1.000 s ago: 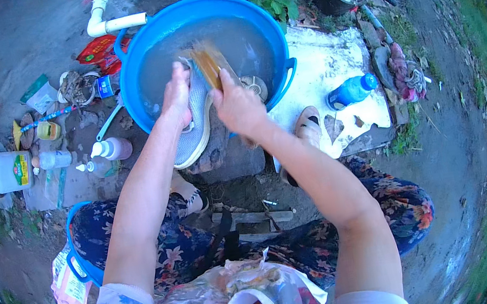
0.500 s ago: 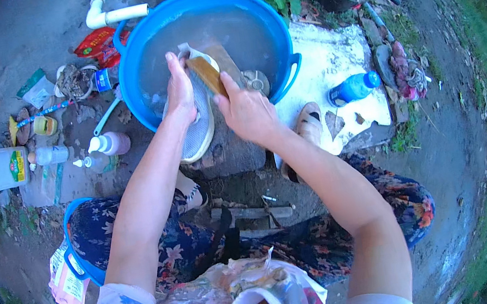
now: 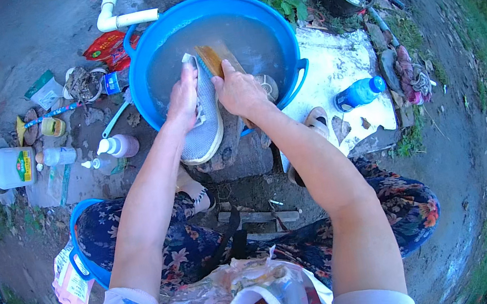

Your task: The person washes a single sneaker by hand using a brush and liquid detergent. They scrub the upper, sole, and sides, repeatedly rinse with water from a blue basin, and apply detergent from a bottle. The shoe is handled one at a time and remains in the basin during the process.

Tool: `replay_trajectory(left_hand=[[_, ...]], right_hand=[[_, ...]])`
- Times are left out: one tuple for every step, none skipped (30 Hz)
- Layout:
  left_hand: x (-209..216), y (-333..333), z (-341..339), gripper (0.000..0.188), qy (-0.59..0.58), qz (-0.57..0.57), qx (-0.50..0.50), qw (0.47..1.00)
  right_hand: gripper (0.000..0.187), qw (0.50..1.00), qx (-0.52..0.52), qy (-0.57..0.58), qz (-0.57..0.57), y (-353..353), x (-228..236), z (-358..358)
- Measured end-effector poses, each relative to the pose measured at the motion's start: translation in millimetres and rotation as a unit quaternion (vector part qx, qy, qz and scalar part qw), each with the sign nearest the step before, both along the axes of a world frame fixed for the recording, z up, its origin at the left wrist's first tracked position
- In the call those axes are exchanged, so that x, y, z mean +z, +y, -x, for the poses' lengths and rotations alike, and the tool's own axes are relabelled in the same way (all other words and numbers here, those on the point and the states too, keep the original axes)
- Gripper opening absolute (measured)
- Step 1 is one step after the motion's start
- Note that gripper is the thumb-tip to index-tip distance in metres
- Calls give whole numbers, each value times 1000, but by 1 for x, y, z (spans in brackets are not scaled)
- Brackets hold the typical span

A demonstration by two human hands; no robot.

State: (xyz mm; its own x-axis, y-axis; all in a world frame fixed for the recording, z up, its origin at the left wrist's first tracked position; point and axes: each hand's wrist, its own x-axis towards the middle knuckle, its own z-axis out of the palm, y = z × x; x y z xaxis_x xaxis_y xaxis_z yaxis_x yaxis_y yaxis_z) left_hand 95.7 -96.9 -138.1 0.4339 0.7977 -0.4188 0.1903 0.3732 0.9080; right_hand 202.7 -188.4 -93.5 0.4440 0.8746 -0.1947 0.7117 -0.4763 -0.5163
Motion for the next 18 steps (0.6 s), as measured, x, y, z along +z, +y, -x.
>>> replay_trajectory(left_hand=[[3,0,7,51,98,-130,-87,983],[31,-10,15,44,190,-252,-172,933],[46,-17,26,37,276,-367,-249,853],[37,-20,39,26,285,-528,-234,765],[34,-28,46,24,295,-529,-189,773],[32,-36,52,22,303,-529,-145,779],[28,-41,55,21,310,-529,-102,784],[11,-36,65,14,213,-479,-82,848],[6,-34,71,13,199,-477,-75,853],[6,-33,76,11,182,-478,-66,857],[6,-35,72,10,156,-476,-66,863],[12,-40,73,6,133,-445,-57,884],[11,-40,73,6,137,-456,-57,877],[9,-40,72,7,136,-467,-60,872],[8,-37,66,8,134,-481,-64,864],[7,-37,59,10,128,-472,-55,871],[4,-38,56,13,130,-459,-46,877],[2,-37,63,15,139,-448,-28,883]], right_hand=[[55,1000,-2,-7,5,0,-2,-1],[56,1000,3,-10,7,-4,-5,-5],[56,1000,12,-14,7,-8,-5,-7],[57,1000,21,-15,8,-13,-3,-5],[57,1000,24,-15,11,-15,-3,-3],[57,999,25,-16,13,-17,-2,-3],[57,999,24,-17,16,-20,-1,-3],[56,997,64,-19,47,-28,10,10],[56,991,107,-20,77,-41,23,28],[55,983,151,-24,104,-47,35,39],[55,983,151,-28,103,-49,38,35],[54,983,152,-32,102,-51,40,27],[54,982,154,-35,101,-50,41,19],[54,983,158,-61,67,-42,34,5],[54,985,143,-68,62,-40,30,4],[55,987,129,-76,57,-37,27,6],[55,988,118,-79,53,-35,24,10],[57,988,144,-27,49,-40,32,17]])
